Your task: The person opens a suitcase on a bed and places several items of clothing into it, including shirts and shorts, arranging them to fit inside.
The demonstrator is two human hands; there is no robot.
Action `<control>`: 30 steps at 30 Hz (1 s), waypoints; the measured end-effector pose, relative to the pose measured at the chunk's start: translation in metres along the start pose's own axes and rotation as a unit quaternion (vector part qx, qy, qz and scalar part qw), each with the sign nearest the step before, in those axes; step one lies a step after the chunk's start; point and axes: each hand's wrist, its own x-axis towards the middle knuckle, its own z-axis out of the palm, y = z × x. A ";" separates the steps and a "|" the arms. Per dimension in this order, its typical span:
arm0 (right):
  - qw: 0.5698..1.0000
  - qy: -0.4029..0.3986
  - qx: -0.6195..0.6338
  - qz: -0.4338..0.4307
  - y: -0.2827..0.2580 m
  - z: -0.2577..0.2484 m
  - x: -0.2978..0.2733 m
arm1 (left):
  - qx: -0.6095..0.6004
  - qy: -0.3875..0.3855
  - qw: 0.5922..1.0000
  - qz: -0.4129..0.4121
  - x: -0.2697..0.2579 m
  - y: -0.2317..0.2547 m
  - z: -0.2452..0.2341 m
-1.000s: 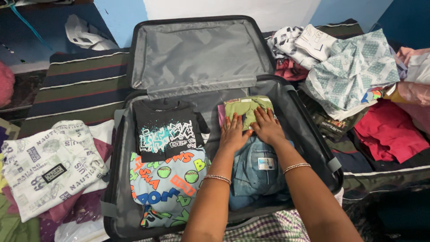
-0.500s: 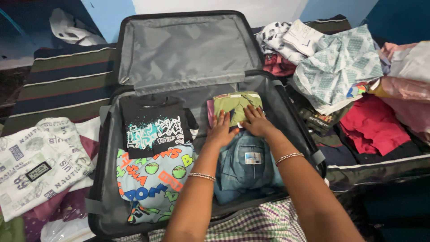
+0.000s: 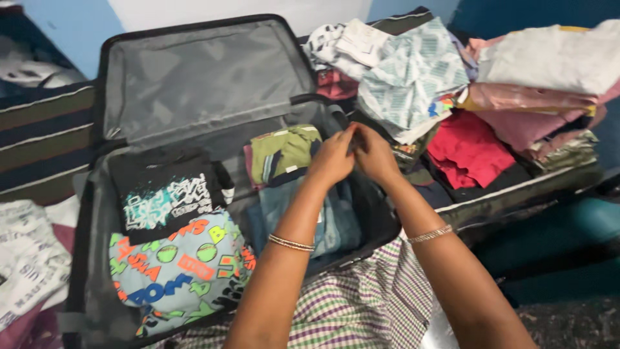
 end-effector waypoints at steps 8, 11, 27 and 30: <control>0.975 0.159 0.071 0.136 0.086 -0.088 -0.062 | -0.097 0.071 0.992 0.035 0.020 0.114 0.105; 0.959 0.189 0.127 0.167 0.170 -0.095 -0.101 | -0.113 -0.001 0.994 0.013 0.004 0.140 0.158; 0.713 0.430 0.409 0.373 0.373 -0.131 -0.151 | 0.005 -0.173 0.978 -0.113 0.036 0.146 0.299; 0.727 0.433 0.346 0.405 0.374 -0.108 -0.150 | 0.033 -0.149 0.985 -0.084 0.037 0.141 0.315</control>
